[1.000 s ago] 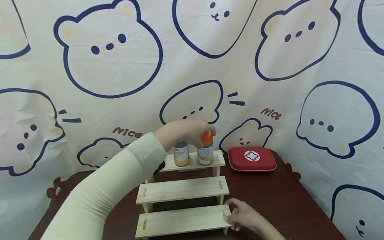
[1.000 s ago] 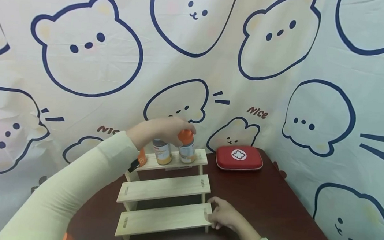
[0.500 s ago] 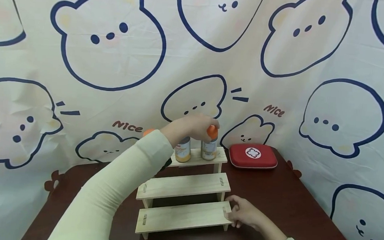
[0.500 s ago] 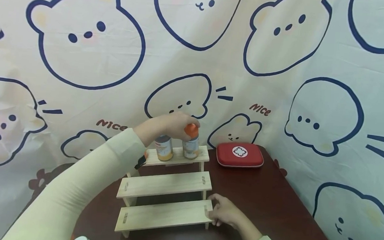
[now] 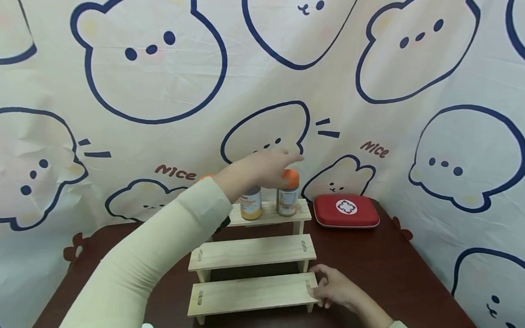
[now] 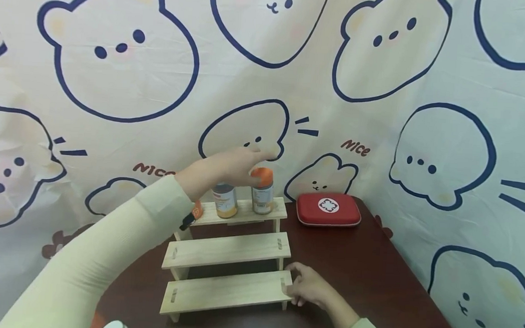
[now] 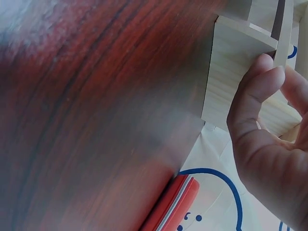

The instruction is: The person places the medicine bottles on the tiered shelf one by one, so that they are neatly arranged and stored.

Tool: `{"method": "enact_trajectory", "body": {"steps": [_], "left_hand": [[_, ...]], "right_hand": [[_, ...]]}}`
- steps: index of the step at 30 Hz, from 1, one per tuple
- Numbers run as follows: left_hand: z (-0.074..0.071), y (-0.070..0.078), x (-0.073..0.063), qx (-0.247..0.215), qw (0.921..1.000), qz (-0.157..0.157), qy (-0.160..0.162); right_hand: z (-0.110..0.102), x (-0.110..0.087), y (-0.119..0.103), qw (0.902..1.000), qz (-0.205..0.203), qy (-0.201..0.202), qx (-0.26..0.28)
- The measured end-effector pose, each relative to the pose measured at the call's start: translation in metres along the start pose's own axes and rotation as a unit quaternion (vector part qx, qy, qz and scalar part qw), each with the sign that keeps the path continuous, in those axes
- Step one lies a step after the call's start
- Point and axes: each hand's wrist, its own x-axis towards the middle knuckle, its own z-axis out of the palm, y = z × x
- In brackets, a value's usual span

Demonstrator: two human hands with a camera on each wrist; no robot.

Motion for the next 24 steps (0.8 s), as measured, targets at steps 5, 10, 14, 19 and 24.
{"method": "enact_trajectory", "body": {"steps": [5, 10, 14, 19, 24], "left_hand": [[-0.023, -0.016, -0.034, 0.015, 0.9989, 0.008, 0.043], [-0.037, -0.040, -0.065, 0.045, 0.9958, 0.006, 0.080], [-0.040, -0.054, -0.083, 0.047, 0.9941, 0.005, 0.097], [-0.043, -0.067, -0.108, 0.024, 0.9942, -0.011, 0.104], [-0.048, -0.081, -0.132, 0.015, 0.9929, -0.023, 0.116]], "right_hand": [[0.005, 0.001, -0.003, 0.9999, 0.000, -0.009, -0.008], [0.008, 0.006, -0.008, 0.9997, 0.002, -0.012, -0.023], [0.006, 0.006, -0.011, 0.9991, 0.015, -0.003, -0.040], [0.005, 0.002, -0.014, 0.9984, 0.020, 0.001, -0.052], [0.005, 0.001, -0.015, 0.9975, 0.031, 0.008, -0.063]]}}
